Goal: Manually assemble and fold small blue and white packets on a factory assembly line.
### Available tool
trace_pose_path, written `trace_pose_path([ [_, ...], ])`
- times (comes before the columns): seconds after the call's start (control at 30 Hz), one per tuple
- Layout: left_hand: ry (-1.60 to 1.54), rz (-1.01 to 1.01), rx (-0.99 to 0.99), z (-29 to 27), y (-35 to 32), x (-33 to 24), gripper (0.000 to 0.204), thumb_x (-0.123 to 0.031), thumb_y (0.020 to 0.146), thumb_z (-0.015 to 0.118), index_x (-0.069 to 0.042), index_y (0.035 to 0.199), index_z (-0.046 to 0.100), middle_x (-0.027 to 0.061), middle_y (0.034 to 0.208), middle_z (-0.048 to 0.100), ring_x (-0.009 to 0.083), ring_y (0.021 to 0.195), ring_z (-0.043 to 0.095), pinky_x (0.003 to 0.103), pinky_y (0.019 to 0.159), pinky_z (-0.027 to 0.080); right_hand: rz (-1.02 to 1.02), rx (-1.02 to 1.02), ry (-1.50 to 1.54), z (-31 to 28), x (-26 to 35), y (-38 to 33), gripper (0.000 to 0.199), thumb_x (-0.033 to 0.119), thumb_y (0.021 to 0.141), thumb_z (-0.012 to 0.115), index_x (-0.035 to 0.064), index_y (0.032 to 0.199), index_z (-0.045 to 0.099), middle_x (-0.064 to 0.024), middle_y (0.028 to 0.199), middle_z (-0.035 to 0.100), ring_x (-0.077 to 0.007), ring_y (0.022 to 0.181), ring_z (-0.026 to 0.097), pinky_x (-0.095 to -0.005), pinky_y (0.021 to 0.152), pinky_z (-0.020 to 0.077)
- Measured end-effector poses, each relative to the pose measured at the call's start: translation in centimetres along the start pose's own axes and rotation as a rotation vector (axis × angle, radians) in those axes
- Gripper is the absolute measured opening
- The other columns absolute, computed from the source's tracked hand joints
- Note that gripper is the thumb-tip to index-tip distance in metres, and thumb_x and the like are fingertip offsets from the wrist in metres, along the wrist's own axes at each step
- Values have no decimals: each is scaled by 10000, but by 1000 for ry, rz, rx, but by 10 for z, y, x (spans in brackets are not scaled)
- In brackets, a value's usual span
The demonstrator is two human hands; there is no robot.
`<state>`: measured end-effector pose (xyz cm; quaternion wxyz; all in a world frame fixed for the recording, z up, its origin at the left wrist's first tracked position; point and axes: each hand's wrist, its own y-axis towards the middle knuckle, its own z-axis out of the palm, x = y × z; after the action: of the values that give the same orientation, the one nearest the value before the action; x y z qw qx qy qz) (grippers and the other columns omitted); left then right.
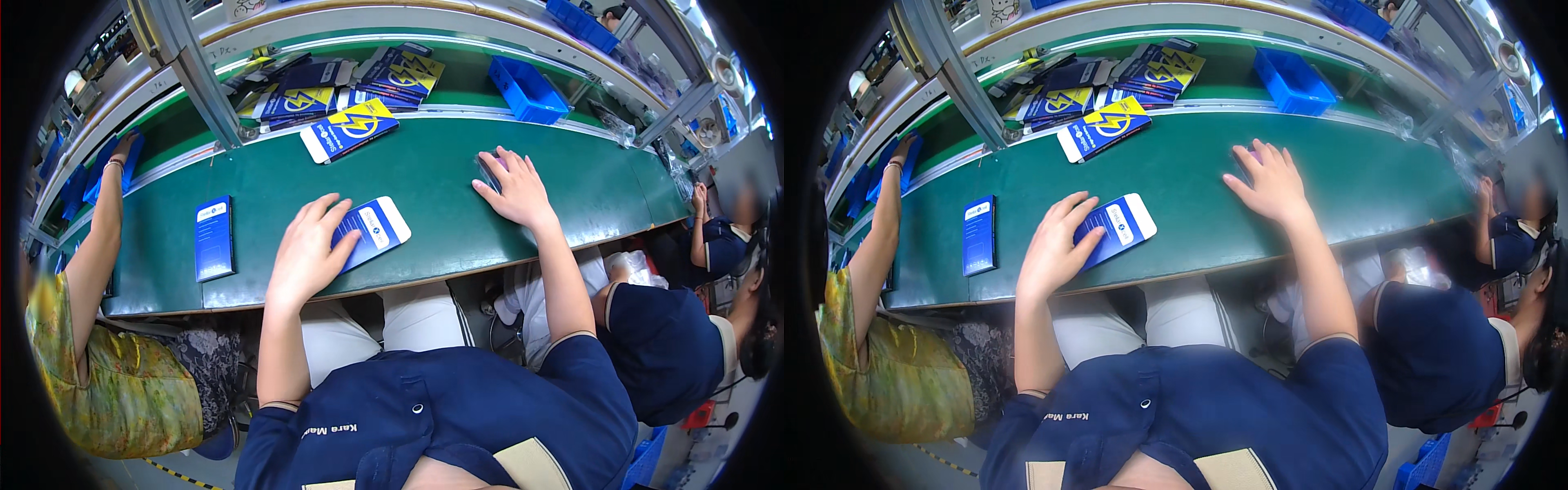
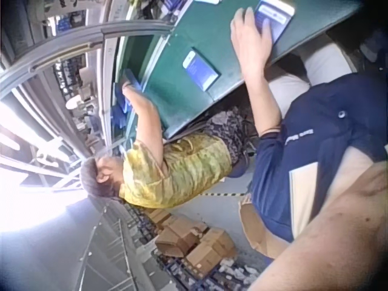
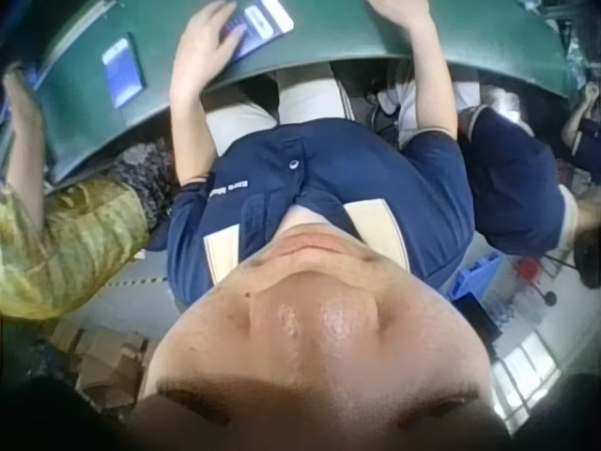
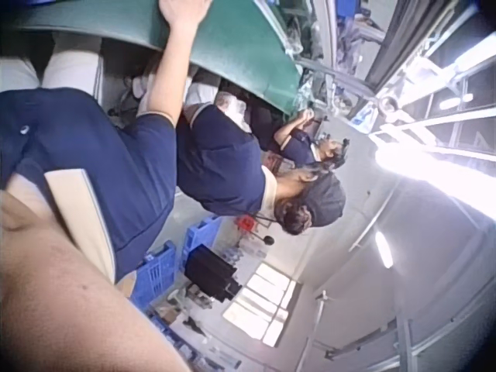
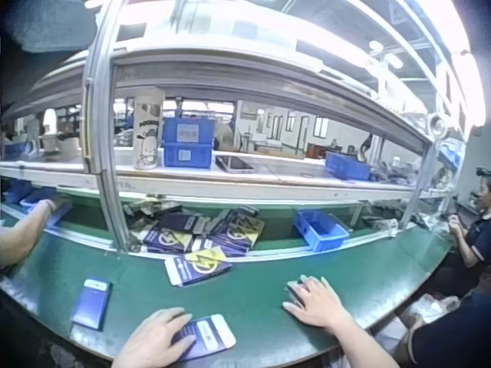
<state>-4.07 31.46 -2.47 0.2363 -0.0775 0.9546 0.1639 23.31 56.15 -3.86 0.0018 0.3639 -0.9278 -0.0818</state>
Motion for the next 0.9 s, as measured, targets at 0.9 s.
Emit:
trace_pose_path([
  [0.9,114,98,24,31,-6,10,899,-604,704,787,-61,1381,552,155,1418,530,350,1379,436,496,1184,295,137,-526,299,9,32,-37,584,310,775,798,20,1251,623,-218,1355,553,-384,1228,526,-482,1029,428],
])
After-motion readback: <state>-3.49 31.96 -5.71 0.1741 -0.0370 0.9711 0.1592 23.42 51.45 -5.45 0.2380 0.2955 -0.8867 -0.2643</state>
